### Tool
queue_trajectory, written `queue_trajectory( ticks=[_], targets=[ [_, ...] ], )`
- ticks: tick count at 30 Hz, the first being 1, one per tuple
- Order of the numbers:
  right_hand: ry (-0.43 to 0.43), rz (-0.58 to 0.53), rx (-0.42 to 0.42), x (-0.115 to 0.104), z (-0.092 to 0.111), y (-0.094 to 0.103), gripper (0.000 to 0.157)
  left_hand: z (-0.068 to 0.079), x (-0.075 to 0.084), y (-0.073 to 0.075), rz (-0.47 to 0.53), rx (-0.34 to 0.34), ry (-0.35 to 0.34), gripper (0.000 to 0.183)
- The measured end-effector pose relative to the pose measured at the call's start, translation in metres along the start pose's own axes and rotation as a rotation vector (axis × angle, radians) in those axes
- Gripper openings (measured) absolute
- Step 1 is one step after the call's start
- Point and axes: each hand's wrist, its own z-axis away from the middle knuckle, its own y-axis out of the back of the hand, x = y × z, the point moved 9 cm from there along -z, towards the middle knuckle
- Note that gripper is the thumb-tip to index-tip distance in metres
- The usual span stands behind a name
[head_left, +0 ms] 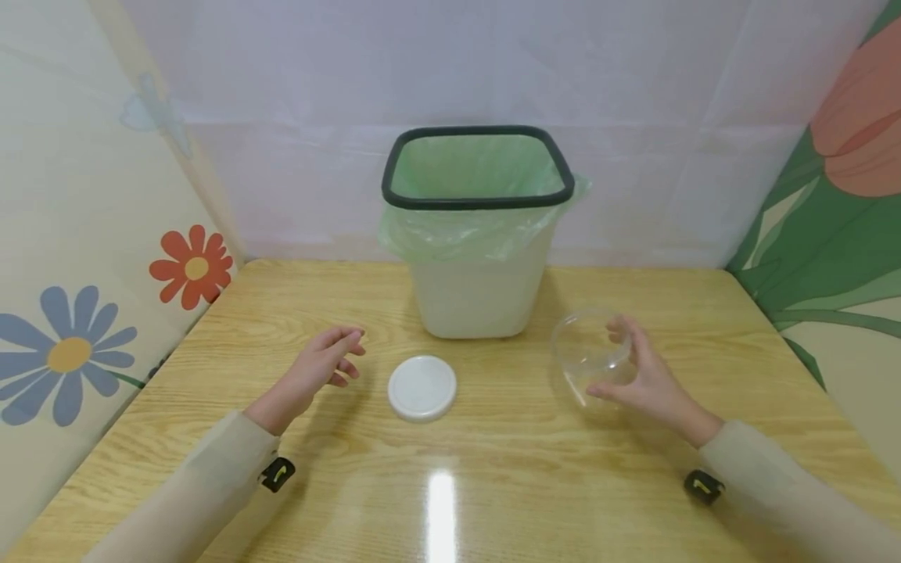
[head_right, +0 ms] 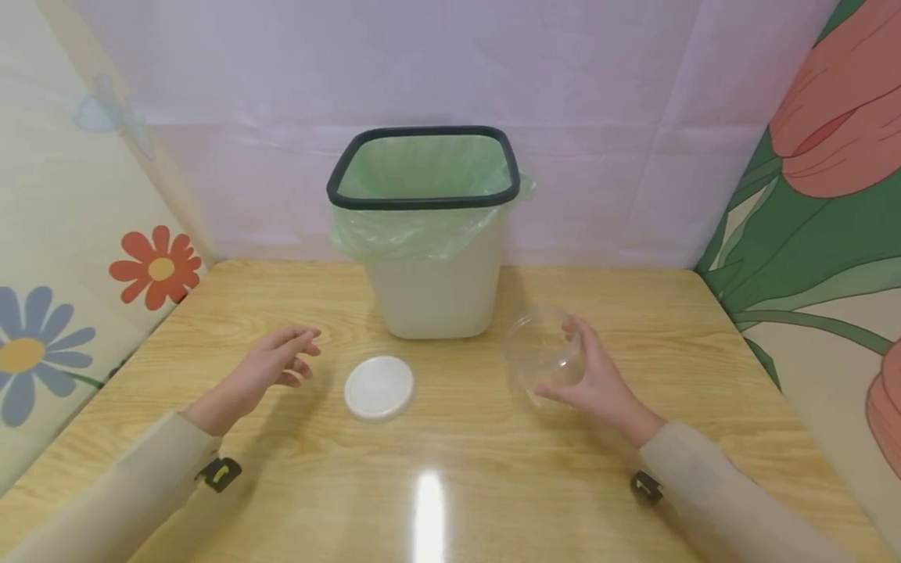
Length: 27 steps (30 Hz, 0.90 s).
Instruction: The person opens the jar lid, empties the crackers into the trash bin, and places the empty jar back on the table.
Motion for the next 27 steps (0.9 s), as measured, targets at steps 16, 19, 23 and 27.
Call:
queue_trajectory(
  ticks=[16,19,23,27],
  targets=[
    [-0.09,0.047,-0.101,0.004,0.0,-0.008,0.11,0.0,-0.004,-0.002,0.003,-0.033,-0.009,0.059],
    [-0.104,0.091,-0.124,0.003,-0.001,-0.006,0.113,0.001,-0.005,0.0,-0.004,-0.033,-0.008,0.059],
    [-0.155,0.113,-0.156,0.007,0.002,-0.005,0.115,0.001,-0.004,-0.001,-0.003,-0.026,-0.007,0.059],
    [-0.206,0.115,-0.164,0.012,0.007,-0.003,0.116,0.0,-0.003,-0.004,0.004,-0.024,-0.008,0.058]
  ],
)
